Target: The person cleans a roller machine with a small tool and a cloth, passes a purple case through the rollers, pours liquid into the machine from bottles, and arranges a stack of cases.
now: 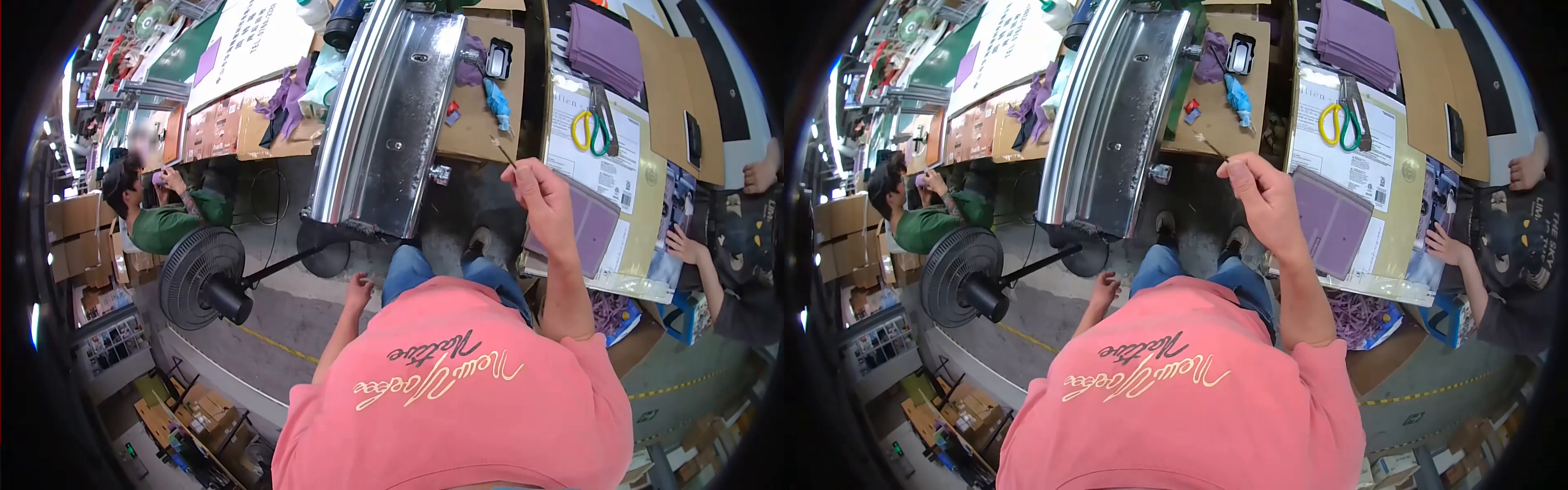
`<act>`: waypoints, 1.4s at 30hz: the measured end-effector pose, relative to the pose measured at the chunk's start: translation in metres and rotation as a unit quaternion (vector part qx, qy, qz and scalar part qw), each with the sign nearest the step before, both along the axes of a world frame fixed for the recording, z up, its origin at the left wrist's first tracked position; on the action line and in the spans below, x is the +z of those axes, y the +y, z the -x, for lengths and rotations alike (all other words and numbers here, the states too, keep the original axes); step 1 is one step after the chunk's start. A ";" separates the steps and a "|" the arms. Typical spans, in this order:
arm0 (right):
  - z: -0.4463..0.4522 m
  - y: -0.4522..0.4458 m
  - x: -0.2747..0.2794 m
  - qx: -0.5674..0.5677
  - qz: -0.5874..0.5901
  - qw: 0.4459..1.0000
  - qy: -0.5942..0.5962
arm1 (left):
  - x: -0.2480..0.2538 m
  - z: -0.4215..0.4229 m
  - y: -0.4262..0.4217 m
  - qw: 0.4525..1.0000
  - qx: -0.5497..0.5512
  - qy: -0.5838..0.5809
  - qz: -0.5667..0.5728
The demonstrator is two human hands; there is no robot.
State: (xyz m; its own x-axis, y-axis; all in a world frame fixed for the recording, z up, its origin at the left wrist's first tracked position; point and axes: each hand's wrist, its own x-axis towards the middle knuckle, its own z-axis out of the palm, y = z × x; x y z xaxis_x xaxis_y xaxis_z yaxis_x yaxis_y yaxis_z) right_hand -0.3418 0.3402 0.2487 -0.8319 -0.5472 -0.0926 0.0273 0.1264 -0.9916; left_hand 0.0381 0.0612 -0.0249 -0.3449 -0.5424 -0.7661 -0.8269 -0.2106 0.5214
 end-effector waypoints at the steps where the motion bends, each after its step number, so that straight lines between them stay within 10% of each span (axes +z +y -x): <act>1: -0.002 0.002 -0.003 -0.004 0.007 1.000 -0.012 | -0.001 0.010 -0.002 1.000 0.004 0.008 -0.005; 42: -0.027 -0.020 0.009 0.108 -0.119 0.974 0.157 | -0.013 -0.035 0.017 0.986 -0.041 -0.059 0.152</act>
